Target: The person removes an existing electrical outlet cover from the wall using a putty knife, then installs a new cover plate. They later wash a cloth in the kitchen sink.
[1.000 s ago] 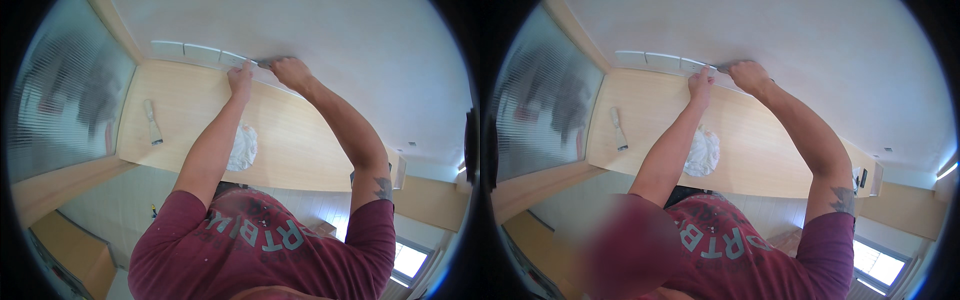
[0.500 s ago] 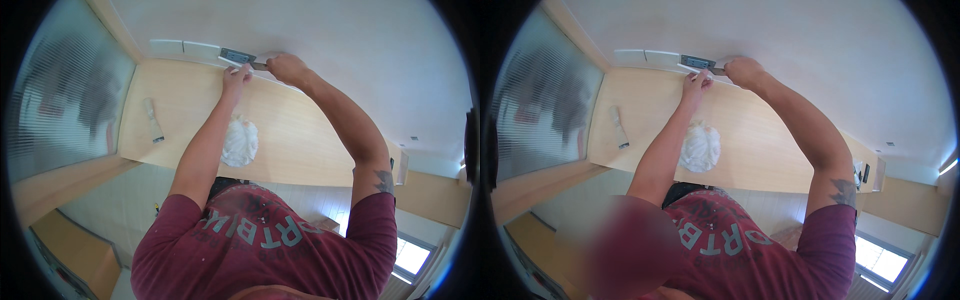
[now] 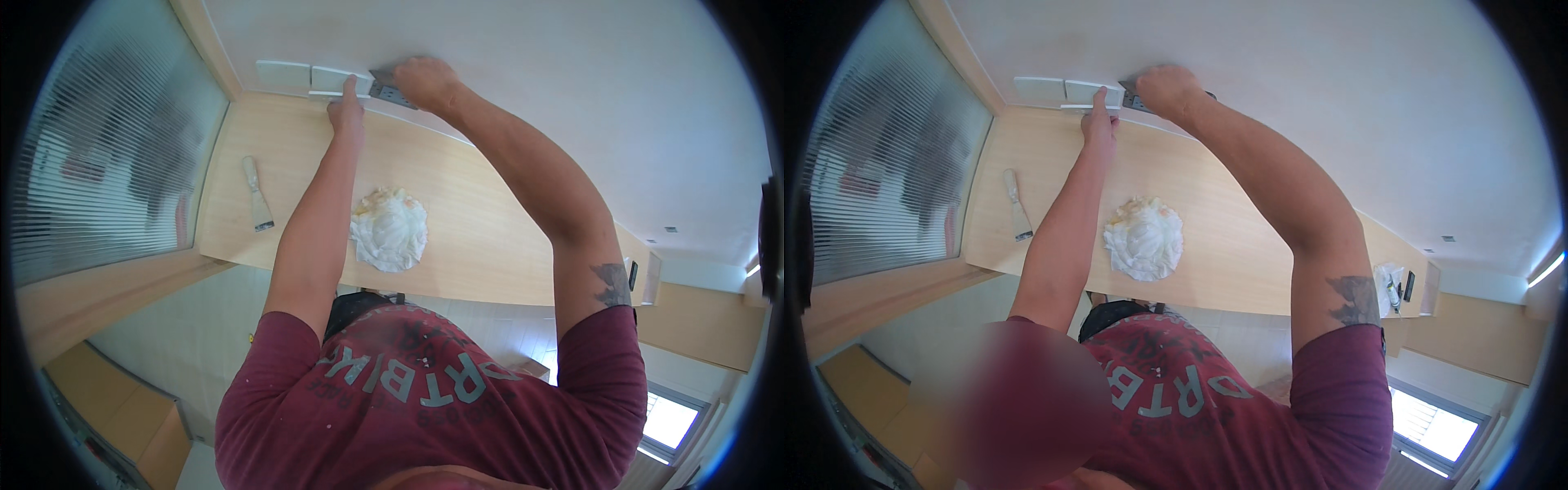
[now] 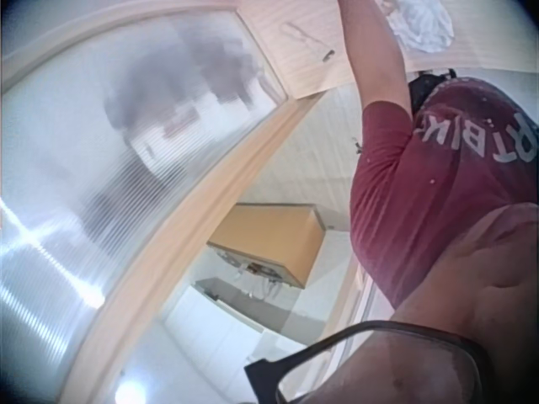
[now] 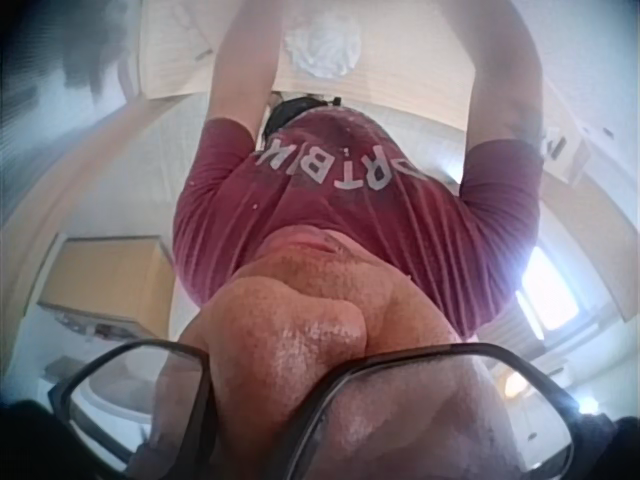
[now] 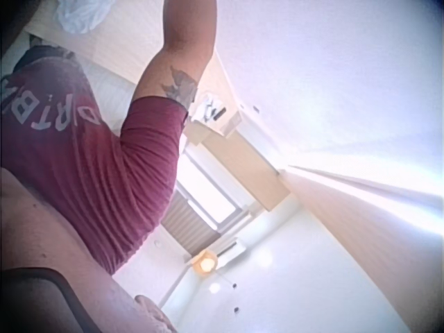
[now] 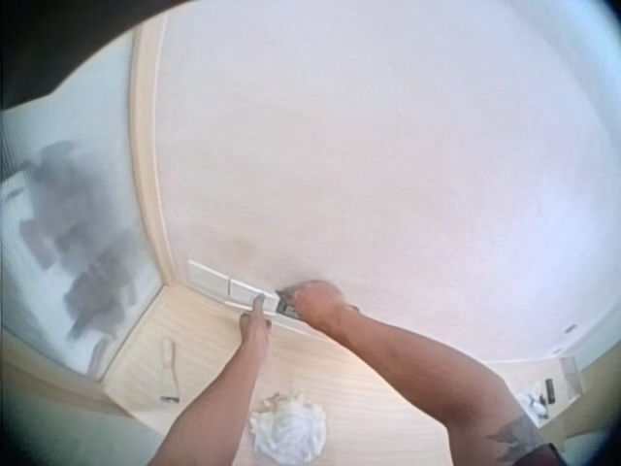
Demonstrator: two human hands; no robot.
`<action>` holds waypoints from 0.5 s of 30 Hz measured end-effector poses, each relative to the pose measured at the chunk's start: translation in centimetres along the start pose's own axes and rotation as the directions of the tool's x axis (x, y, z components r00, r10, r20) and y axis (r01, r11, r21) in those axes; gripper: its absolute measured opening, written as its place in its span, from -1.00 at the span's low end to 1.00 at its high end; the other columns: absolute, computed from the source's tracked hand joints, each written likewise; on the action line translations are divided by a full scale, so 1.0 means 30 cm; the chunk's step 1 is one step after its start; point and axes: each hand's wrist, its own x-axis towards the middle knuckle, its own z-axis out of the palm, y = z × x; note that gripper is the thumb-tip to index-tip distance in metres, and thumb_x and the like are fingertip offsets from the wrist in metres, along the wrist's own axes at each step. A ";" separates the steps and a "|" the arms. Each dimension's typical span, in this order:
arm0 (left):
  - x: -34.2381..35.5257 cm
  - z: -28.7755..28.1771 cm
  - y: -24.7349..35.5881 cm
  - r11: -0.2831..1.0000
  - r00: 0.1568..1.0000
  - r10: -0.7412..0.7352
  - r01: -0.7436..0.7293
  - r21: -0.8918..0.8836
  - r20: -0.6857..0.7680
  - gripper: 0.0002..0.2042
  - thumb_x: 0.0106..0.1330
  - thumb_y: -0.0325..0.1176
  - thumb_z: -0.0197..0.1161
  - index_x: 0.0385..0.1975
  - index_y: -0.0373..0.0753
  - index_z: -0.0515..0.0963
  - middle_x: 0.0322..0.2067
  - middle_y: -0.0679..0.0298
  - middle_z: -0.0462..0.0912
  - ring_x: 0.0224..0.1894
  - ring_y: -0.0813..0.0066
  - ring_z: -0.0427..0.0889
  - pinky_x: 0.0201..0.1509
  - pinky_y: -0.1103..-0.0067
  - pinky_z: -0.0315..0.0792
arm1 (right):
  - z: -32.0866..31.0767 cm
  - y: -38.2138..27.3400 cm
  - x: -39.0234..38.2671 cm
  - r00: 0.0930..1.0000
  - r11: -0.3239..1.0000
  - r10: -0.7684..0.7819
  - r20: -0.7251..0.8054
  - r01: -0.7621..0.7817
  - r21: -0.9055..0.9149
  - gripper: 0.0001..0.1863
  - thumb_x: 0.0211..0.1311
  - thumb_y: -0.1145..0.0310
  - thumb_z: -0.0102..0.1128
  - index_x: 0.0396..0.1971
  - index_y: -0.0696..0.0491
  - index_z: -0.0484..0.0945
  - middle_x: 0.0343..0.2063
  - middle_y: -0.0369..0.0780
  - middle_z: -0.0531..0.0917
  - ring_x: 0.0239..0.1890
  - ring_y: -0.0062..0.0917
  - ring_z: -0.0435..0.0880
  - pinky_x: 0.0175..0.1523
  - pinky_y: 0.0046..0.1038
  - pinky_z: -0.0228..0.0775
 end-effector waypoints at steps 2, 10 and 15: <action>0.034 0.008 0.003 0.998 1.000 0.009 -0.010 -0.056 -0.008 -0.40 0.19 0.04 0.48 -0.03 -0.37 0.52 -0.21 0.25 0.60 -0.29 0.49 0.56 -0.27 0.53 0.47 | -0.006 -0.008 0.014 1.000 1.000 -0.001 -0.020 0.001 0.008 -0.82 0.22 0.50 0.16 -0.32 0.12 0.76 -0.26 -0.08 0.79 -0.14 -0.19 0.79 -0.06 -0.23 0.66; 0.010 0.015 0.005 0.995 0.997 0.061 -0.056 -0.086 0.053 -0.49 0.25 -0.07 0.52 -0.01 -0.34 0.56 -0.13 0.27 0.65 -0.21 0.51 0.61 -0.26 0.56 0.51 | -0.005 -0.021 0.045 1.000 0.999 -0.008 -0.029 0.009 0.044 -0.83 0.14 0.52 0.21 -0.34 0.16 0.77 -0.31 -0.01 0.78 -0.19 -0.16 0.80 -0.08 -0.21 0.65; 0.001 -0.006 0.014 0.985 0.984 0.120 -0.102 -0.138 0.130 -0.55 0.25 -0.11 0.51 -0.06 -0.33 0.58 -0.15 0.27 0.65 -0.19 0.50 0.64 -0.25 0.55 0.54 | 0.001 0.001 0.072 0.997 0.997 -0.075 0.026 0.074 0.019 -0.82 0.17 0.54 0.18 -0.32 0.16 0.76 -0.31 -0.01 0.78 -0.19 -0.14 0.79 -0.08 -0.20 0.65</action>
